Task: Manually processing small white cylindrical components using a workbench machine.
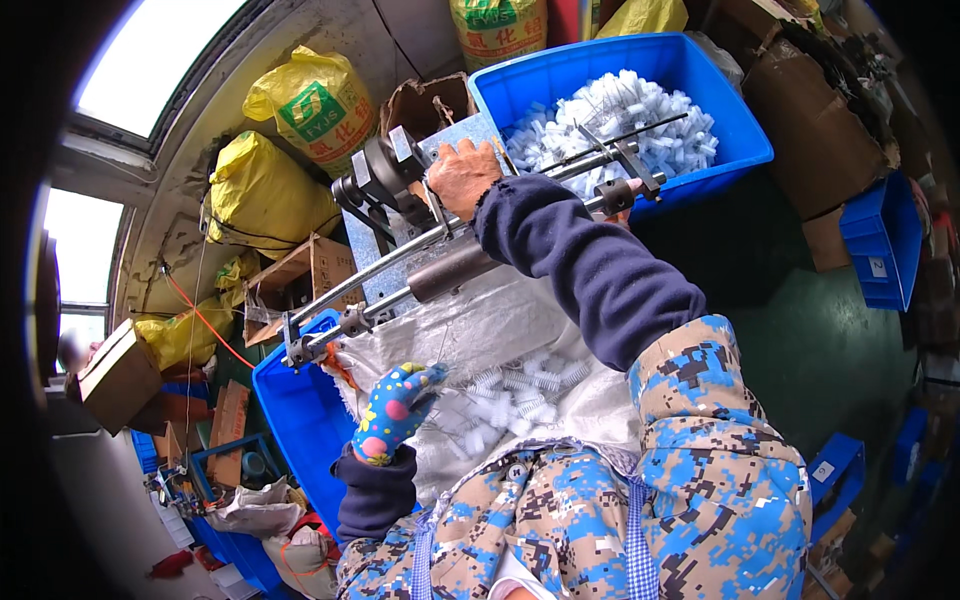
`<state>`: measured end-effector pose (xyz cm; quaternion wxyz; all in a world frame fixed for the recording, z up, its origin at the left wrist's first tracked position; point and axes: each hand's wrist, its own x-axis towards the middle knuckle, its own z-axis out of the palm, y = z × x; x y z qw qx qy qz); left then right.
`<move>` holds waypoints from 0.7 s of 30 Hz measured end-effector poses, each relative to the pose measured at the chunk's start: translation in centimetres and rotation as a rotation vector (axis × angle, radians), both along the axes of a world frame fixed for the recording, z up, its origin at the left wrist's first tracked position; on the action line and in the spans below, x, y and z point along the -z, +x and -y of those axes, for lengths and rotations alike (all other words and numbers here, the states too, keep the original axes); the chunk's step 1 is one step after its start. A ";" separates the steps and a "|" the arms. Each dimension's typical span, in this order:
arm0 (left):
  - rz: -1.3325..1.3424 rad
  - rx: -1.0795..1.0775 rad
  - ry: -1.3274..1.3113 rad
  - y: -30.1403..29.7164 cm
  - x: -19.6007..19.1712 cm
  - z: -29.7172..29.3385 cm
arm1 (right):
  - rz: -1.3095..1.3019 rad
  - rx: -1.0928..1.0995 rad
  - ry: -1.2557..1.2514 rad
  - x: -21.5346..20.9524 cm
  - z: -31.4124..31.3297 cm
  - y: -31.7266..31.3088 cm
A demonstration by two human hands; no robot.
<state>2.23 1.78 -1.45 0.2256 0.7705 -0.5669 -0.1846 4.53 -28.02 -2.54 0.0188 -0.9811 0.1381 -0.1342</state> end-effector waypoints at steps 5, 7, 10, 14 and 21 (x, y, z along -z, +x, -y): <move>0.024 0.029 -0.079 -0.4 -1.9 0.5 | 0.055 -0.055 -0.023 0.4 -0.1 0.2; 0.061 0.036 -0.091 -0.3 -2.1 0.7 | 0.048 -0.022 -0.008 0.2 -0.3 0.2; 0.060 0.056 -0.088 -0.3 -2.3 1.0 | 0.029 -0.012 0.009 -0.4 -0.3 -0.3; 0.068 0.079 -0.092 -0.1 -2.1 1.0 | 0.070 -0.050 -0.026 0.4 0.0 -0.1; 0.077 0.093 -0.102 -0.6 -2.0 1.4 | 0.059 -0.072 0.014 -0.2 -0.3 -0.3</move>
